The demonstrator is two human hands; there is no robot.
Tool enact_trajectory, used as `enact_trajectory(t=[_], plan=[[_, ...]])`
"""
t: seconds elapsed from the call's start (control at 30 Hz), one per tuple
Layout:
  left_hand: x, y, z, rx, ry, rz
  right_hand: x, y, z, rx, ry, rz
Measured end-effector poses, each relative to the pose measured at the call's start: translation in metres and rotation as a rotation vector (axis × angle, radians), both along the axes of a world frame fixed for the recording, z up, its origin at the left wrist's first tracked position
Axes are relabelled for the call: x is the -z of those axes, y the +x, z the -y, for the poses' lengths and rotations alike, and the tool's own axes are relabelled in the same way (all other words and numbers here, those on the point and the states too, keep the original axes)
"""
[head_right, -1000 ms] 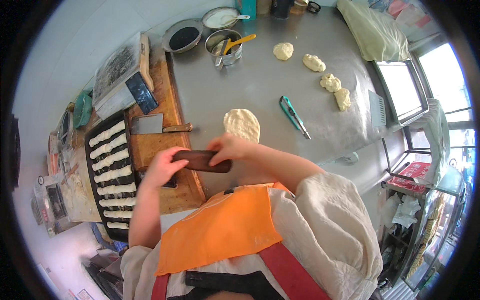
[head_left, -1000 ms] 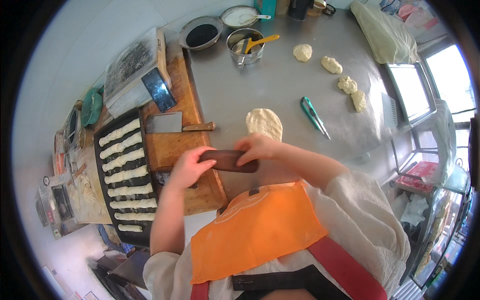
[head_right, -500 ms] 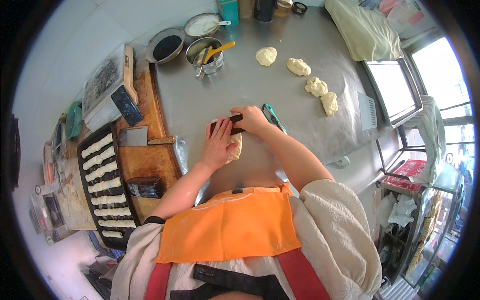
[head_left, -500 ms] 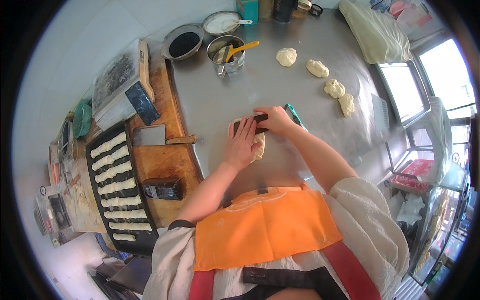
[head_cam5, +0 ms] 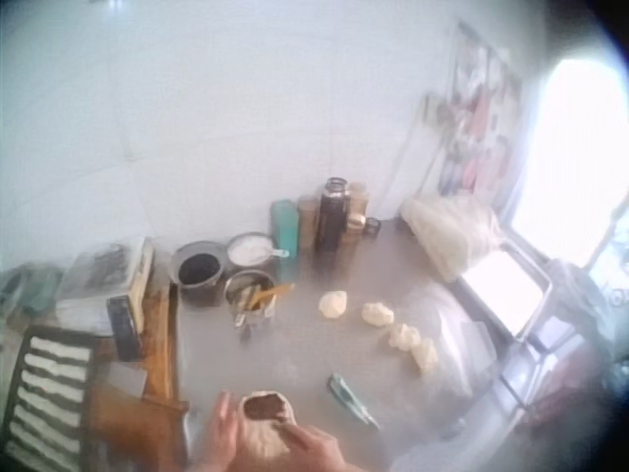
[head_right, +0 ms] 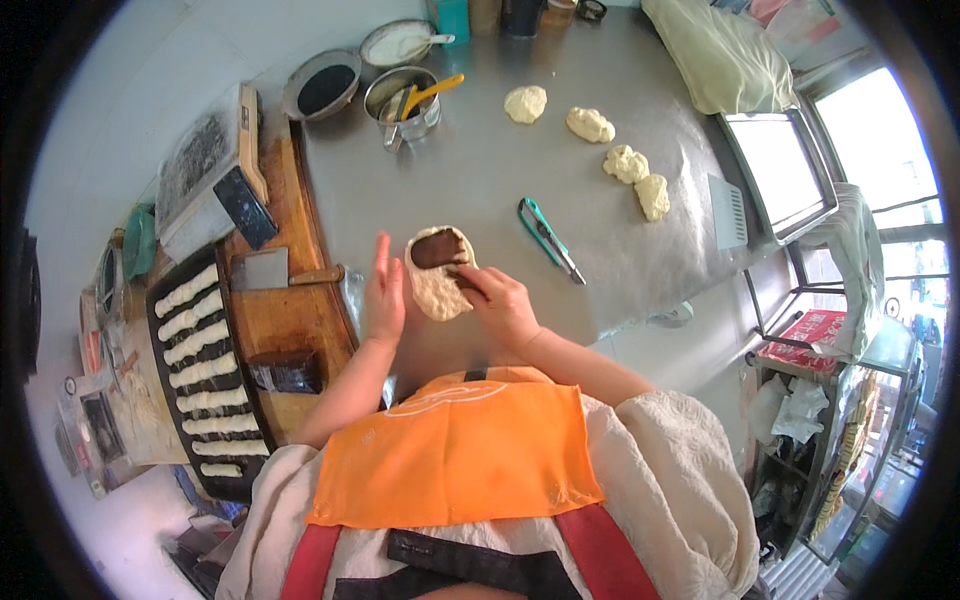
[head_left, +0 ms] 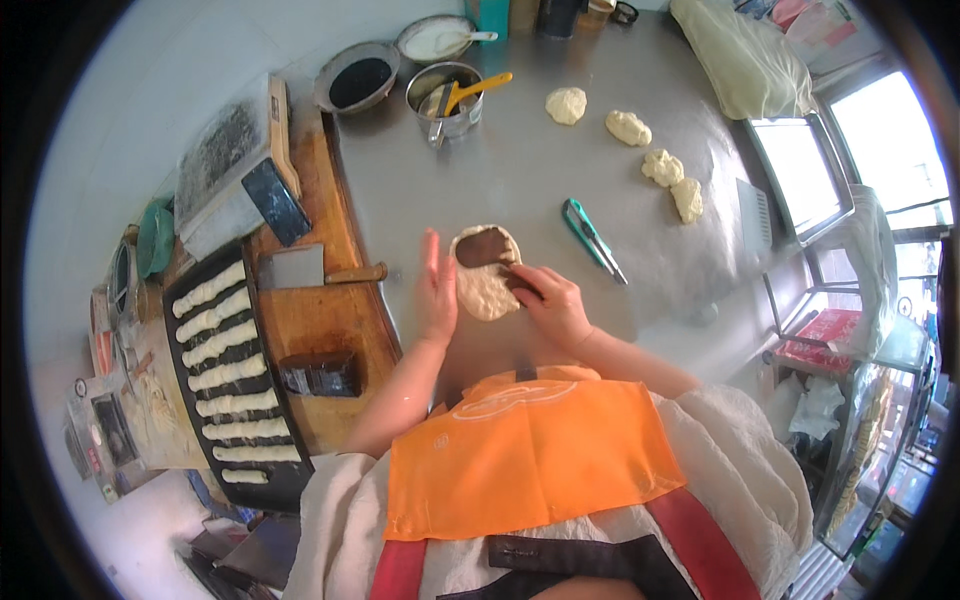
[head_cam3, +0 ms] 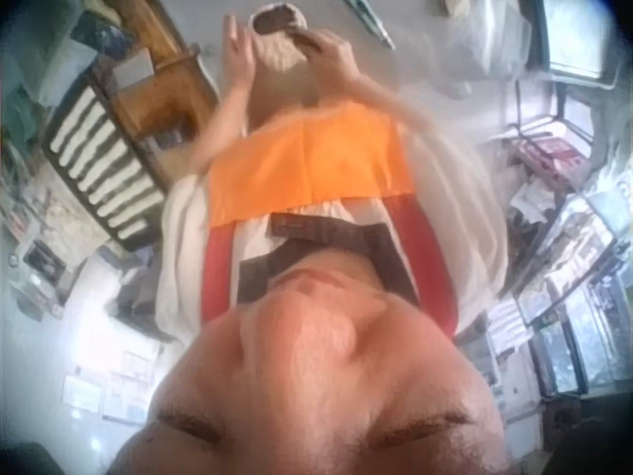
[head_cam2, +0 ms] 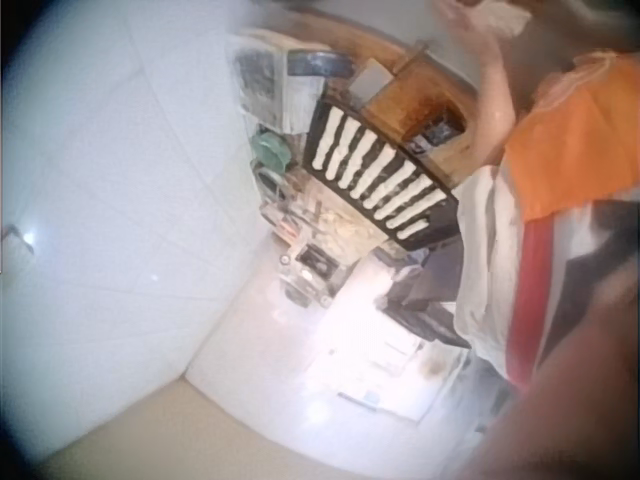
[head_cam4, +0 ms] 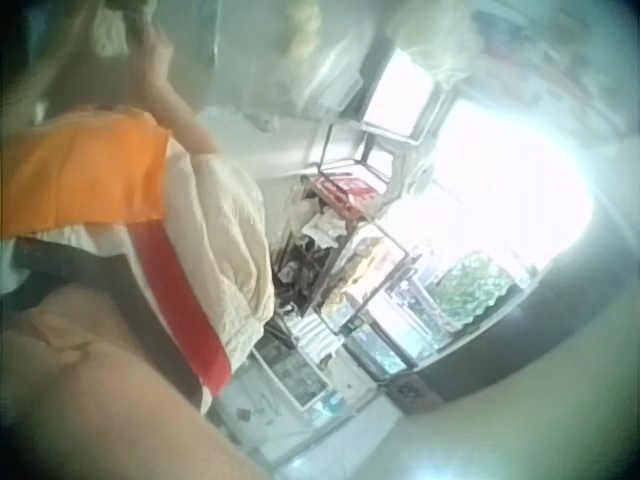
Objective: The person flattens pieces of dough by hand, applies a filling using a scraper, rolls the dough into cylindrical shapes, and places them onto a baking tray.
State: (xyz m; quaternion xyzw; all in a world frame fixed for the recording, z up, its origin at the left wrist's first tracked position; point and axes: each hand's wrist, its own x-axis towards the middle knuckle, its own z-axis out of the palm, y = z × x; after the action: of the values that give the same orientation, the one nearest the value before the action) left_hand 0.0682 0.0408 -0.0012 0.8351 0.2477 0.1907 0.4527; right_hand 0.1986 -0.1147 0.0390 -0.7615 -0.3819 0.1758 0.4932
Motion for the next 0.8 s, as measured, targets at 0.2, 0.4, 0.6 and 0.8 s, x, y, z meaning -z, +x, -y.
enact_trajectory(t=[0.2, 0.4, 0.6, 0.8], plan=[[-0.007, -0.048, 0.028, 0.030, 0.327, -0.102, 0.003, 0.014, -0.023, -0.479, -0.092, 0.469], [0.002, -0.026, 0.038, 0.179, 0.521, -0.208, 0.043, 0.003, -0.019, -0.246, -0.131, 0.493], [-0.004, -0.038, 0.024, 0.357, 0.430, -0.348, 0.040, -0.021, 0.012, -0.430, -0.392, 0.566], [-0.022, -0.047, 0.028, 0.167, 0.656, -0.029, 0.027, -0.006, 0.021, -0.302, -0.083, 0.473]])
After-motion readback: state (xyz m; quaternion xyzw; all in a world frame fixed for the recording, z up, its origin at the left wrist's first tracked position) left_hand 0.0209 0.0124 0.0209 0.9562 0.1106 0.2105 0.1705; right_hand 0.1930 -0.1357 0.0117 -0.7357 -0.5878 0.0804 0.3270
